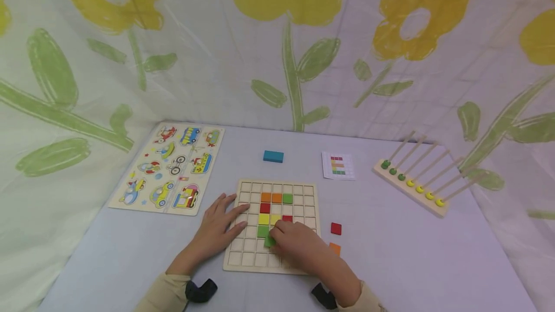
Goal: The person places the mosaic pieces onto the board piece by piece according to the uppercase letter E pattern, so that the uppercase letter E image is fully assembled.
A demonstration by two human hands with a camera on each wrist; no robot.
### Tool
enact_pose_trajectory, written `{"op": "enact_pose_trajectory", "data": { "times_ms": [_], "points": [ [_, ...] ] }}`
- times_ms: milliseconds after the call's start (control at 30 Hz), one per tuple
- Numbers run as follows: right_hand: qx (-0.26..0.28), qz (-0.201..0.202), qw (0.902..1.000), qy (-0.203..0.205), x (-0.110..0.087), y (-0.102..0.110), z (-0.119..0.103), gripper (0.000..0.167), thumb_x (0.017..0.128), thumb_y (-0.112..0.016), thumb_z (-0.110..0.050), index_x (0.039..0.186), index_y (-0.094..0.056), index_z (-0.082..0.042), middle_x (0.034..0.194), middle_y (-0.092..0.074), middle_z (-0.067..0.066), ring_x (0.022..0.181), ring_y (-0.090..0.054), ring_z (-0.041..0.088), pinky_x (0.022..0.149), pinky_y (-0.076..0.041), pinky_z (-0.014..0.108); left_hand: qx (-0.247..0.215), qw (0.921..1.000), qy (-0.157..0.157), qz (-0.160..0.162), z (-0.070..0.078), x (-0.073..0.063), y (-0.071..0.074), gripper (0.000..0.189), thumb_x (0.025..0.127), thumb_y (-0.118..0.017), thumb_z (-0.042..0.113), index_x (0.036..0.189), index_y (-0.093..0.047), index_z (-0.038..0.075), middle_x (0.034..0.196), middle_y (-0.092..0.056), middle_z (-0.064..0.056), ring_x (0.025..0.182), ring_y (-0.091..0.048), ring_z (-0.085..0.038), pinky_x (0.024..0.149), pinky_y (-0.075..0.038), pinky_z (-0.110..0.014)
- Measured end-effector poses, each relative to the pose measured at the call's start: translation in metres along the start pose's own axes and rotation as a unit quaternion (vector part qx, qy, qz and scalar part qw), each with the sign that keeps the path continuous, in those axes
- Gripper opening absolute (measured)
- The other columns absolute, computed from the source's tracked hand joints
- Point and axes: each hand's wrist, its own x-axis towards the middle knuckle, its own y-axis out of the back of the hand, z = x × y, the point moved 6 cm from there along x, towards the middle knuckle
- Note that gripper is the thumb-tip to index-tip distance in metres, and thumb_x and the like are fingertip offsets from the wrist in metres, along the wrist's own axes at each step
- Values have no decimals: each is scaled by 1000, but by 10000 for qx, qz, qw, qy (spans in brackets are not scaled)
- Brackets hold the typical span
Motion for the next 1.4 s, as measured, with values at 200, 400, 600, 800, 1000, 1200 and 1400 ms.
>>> {"op": "enact_pose_trajectory", "data": {
  "times_ms": [200,400,600,800,1000,1200,1400],
  "points": [
    [-59,-88,9998,191,7,-3,-8,24,88,-68,-37,105,-64,-20,91,-58,-11,76,-52,4,73,-50,18,-13,10000,43,-24,0,0,0,44,94,-57,43,136,-54,29,150,-36,-11,145,-18,-35,114,-17,-57],
    [-99,-53,9992,389,10,-5,-14,22,90,-66,-37,105,-64,-21,97,-59,-10,80,-53,5,74,-50,18,29,10000,69,-64,0,0,0,44,94,-56,43,136,-54,30,150,-36,-11,145,-17,-34,114,-17,-57],
    [-103,-166,9990,405,12,-7,-17,22,90,-66,-35,107,-63,-22,99,-58,-11,83,-53,4,75,-50,18,36,10000,52,-53,1,0,1,44,94,-57,43,136,-54,29,150,-36,-11,145,-18,-35,114,-18,-57],
    [-189,-102,9989,426,13,-6,-19,20,90,-67,-33,107,-64,-22,101,-60,-10,85,-55,5,75,-51,19,50,10000,27,-27,2,0,1,44,94,-57,42,135,-55,29,150,-37,-11,144,-19,-35,114,-18,-58],
    [-102,-113,9991,400,13,-6,-19,22,90,-68,-33,108,-64,-22,101,-60,-10,85,-55,5,75,-51,18,76,9999,57,-37,1,1,1,44,94,-57,43,136,-54,29,150,-37,-11,145,-18,-34,114,-18,-58],
    [-44,-259,9992,298,13,-8,-17,24,90,-66,-35,110,-64,-22,102,-60,-10,86,-55,5,77,-51,19,71,10000,55,-6,2,1,2,44,94,-57,42,136,-55,29,150,-37,-11,145,-19,-35,113,-18,-58],
    [-100,-146,9998,-104,0,3,4,22,89,-67,-31,109,-66,-20,100,-61,-8,85,-57,8,78,-52,23,36,10000,51,-22,1,1,1,44,94,-58,42,135,-55,29,150,-37,-11,145,-18,-35,114,-18,-57]
  ]
}}
